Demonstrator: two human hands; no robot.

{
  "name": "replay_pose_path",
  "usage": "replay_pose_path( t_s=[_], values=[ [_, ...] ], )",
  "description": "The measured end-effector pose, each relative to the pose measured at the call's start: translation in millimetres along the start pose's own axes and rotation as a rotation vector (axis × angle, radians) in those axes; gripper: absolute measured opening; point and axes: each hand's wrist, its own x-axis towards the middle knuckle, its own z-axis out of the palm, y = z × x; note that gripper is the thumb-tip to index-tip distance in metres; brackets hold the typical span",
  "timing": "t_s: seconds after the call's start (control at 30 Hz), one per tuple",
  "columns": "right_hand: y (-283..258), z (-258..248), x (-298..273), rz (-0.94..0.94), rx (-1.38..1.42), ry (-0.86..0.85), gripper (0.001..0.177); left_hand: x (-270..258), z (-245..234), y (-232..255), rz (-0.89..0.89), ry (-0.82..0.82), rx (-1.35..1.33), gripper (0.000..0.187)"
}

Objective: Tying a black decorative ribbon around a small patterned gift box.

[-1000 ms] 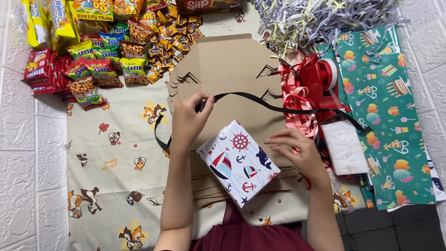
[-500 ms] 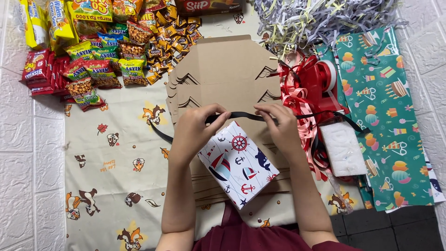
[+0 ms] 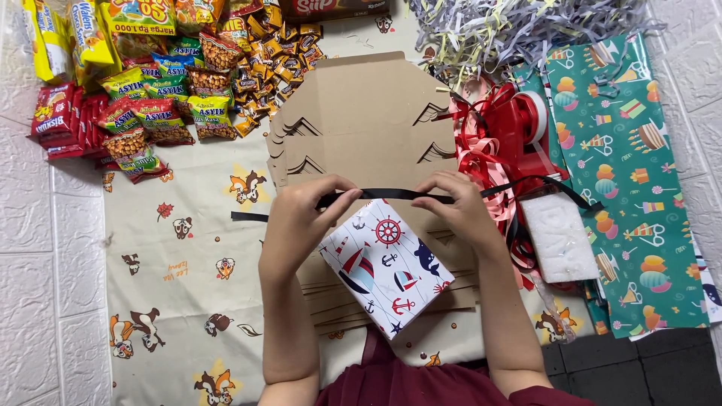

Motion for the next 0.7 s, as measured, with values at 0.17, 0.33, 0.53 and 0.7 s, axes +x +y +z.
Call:
replay_pose_path(
  t_s=[0.17, 0.33, 0.53, 0.7],
  values=[
    [-30.8, -50.0, -4.8, 0.097, 0.048, 0.072, 0.005, -4.2, -11.5, -9.4, -0.094, 0.052, 0.019, 0.006],
    [-35.7, -87.4, -14.8, 0.210, 0.056, 0.114, 0.010, -5.5, -19.5, -25.5, -0.140, 0.114, 0.035, 0.006],
    [-30.6, -102.5, -21.4, 0.264, 0.042, 0.208, 0.009, -7.1, -25.2, -32.0, -0.172, 0.178, 0.025, 0.015],
    [-26.6, -104.7, -18.2, 0.224, -0.149, 0.251, 0.008, -6.8, -28.8, -43.1, -0.287, 0.202, 0.049, 0.017]
  ],
)
